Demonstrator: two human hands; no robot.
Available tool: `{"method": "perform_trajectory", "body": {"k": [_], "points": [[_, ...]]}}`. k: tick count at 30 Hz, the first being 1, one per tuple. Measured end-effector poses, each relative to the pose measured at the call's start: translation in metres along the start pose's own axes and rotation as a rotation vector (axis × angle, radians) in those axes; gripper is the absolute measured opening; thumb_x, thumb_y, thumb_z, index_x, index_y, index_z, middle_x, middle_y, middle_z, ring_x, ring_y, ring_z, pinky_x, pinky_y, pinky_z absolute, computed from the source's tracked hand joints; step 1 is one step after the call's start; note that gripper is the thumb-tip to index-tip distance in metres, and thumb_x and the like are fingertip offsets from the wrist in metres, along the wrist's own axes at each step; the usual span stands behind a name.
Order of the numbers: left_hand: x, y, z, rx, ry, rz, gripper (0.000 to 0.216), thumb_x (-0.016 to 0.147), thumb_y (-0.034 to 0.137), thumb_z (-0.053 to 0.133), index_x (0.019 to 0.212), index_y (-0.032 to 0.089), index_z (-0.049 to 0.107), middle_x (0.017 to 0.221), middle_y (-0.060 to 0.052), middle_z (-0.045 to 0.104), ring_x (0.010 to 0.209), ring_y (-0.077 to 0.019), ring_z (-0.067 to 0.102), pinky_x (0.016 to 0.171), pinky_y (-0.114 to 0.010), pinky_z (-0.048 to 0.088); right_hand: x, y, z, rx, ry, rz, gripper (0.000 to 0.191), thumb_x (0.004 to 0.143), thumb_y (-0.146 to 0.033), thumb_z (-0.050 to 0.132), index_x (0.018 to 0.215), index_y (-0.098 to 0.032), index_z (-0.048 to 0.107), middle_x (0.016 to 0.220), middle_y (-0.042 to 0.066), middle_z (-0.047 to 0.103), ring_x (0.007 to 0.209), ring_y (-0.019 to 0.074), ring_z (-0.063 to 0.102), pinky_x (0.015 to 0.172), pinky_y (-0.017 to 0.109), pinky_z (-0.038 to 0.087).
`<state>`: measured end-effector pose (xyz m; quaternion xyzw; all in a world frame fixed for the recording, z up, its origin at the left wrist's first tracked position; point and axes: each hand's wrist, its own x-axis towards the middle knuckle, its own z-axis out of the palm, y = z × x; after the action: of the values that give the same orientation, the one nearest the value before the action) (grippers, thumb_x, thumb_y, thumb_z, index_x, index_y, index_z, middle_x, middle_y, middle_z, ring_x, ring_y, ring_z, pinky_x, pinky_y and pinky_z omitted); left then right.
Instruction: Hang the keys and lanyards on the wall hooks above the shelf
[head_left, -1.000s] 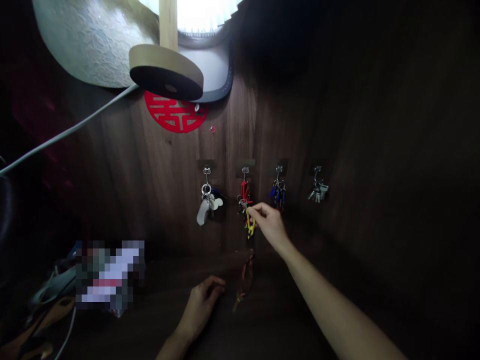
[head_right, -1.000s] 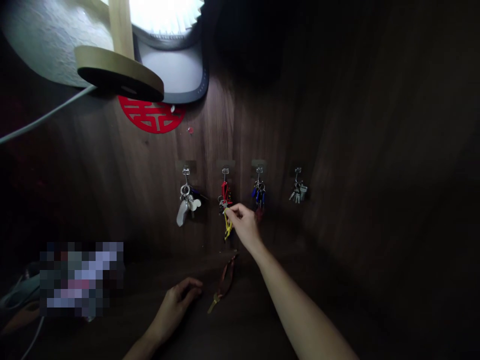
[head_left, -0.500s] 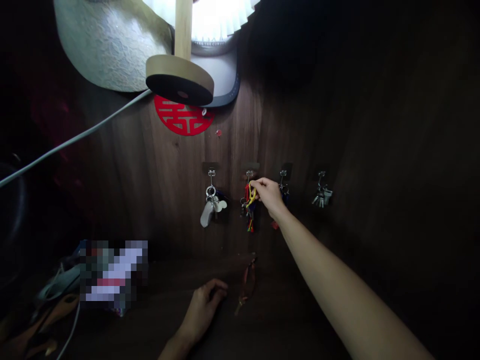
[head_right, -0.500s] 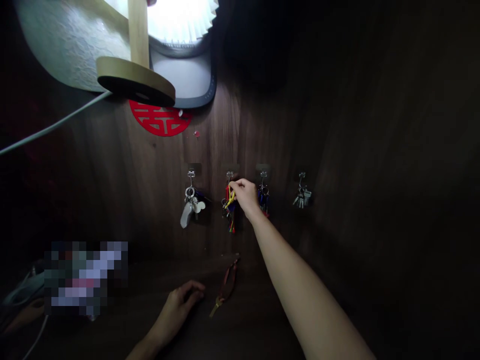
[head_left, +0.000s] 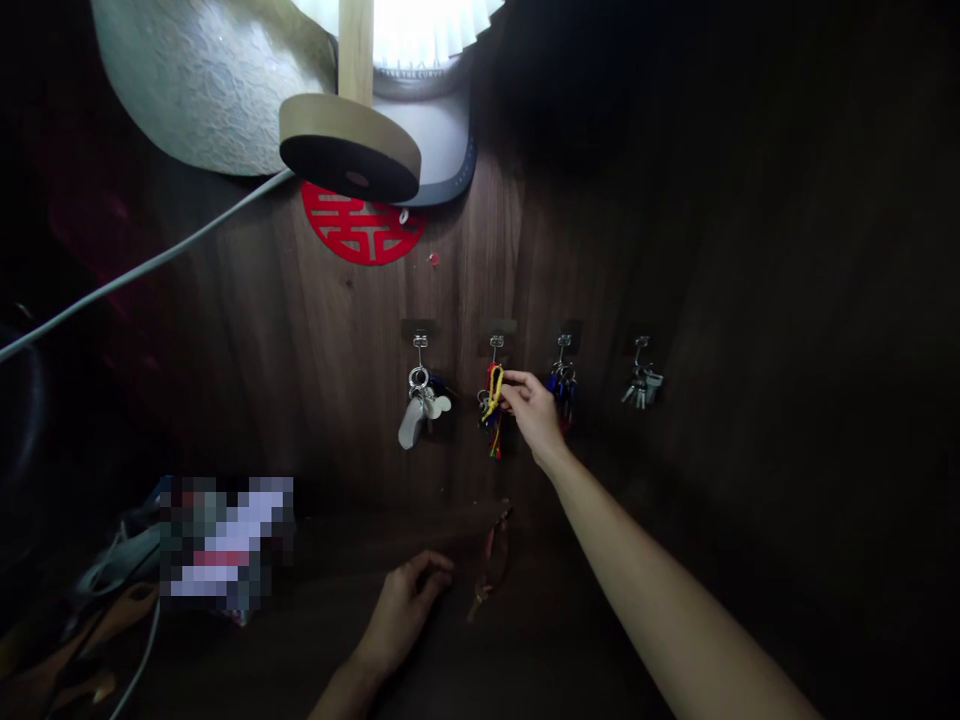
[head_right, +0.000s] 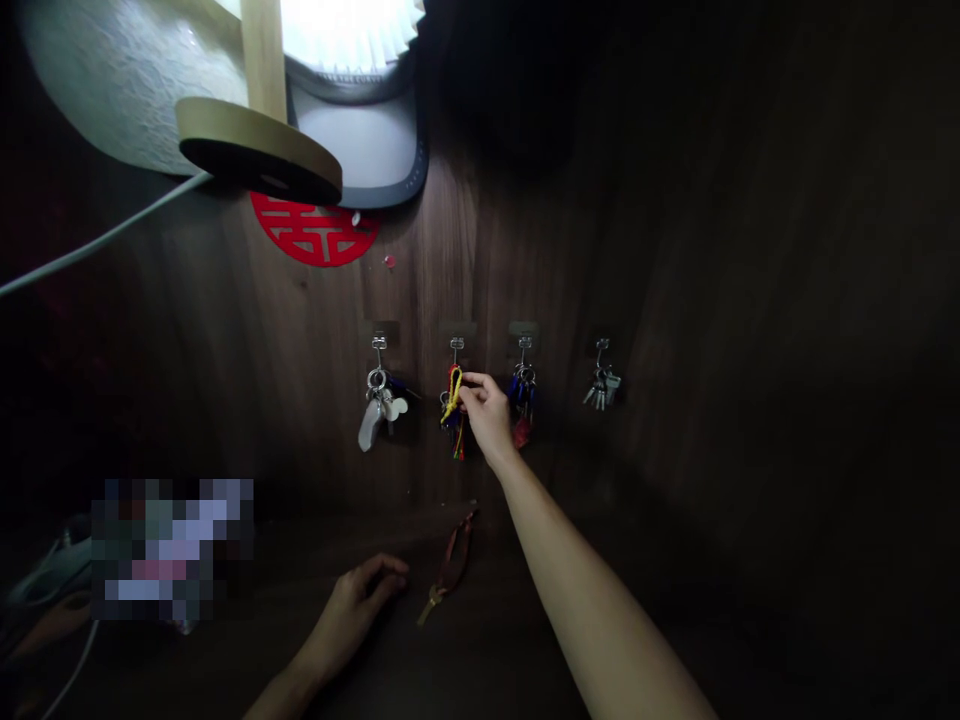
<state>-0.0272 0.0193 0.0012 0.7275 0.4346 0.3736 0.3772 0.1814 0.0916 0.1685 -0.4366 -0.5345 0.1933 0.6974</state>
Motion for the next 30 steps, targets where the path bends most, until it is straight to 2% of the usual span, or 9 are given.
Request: {"method": "perform_trajectory", "body": {"k": [7,10,20,25,28,30], "points": [[0.0,0.002,-0.001,-0.007,-0.022,-0.01,0.021,0.081,0.034,0.049,0.086,0.022,0.065,0.08,-0.001,0.071,0.081,-0.019,0.063,0.072,-0.025,0.044,-0.029,0.018,-0.011,-0.017,0.001,-0.086,0.036,0.073,-0.034,0.057,0.105,-0.017,0.059,0.097,0.008,0.067,0.093,0.019,0.061,0.076,0.032,0.05],[-0.001,0.002,0.0,0.008,-0.032,-0.009,0.022,0.081,0.034,0.048,0.087,0.021,0.065,0.082,-0.001,0.071,0.082,-0.019,0.064,0.074,-0.025,0.044,-0.043,0.029,-0.017,0.005,0.005,-0.07,0.038,0.073,-0.034,0.058,0.108,-0.019,0.059,0.104,0.01,0.066,0.1,0.0212,0.06,0.079,0.035,0.05],[-0.003,0.005,-0.001,0.039,-0.053,0.001,0.021,0.081,0.034,0.049,0.086,0.023,0.066,0.088,0.0,0.071,0.085,-0.0194,0.063,0.077,-0.025,0.043,-0.098,0.064,-0.046,-0.087,-0.091,0.052,0.034,0.075,-0.038,0.058,0.105,-0.02,0.061,0.101,0.011,0.068,0.096,0.023,0.062,0.069,0.032,0.052],[-0.004,0.006,0.0,0.042,-0.051,0.006,0.021,0.081,0.033,0.048,0.086,0.024,0.066,0.084,0.0,0.071,0.081,-0.0192,0.063,0.078,-0.026,0.043,-0.124,0.092,-0.06,-0.19,-0.11,0.108,0.03,0.077,-0.041,0.054,0.097,-0.02,0.063,0.094,0.01,0.069,0.09,0.0229,0.064,0.068,0.031,0.052],[-0.005,0.005,0.001,0.05,-0.048,0.024,0.02,0.081,0.031,0.049,0.085,0.024,0.066,0.086,0.0,0.071,0.083,-0.0196,0.063,0.081,-0.027,0.043,-0.137,0.109,-0.067,-0.291,-0.144,0.122,0.026,0.08,-0.036,0.05,0.095,-0.02,0.063,0.094,0.008,0.068,0.089,0.0218,0.064,0.068,0.032,0.051],[-0.005,0.005,0.002,0.057,-0.047,0.031,0.019,0.081,0.031,0.049,0.085,0.024,0.067,0.087,0.0,0.071,0.084,-0.0197,0.063,0.081,-0.027,0.043,-0.143,0.114,-0.069,-0.404,-0.222,0.085,0.022,0.081,-0.03,0.047,0.092,-0.022,0.064,0.095,0.006,0.067,0.091,0.0209,0.061,0.071,0.032,0.05]]}}
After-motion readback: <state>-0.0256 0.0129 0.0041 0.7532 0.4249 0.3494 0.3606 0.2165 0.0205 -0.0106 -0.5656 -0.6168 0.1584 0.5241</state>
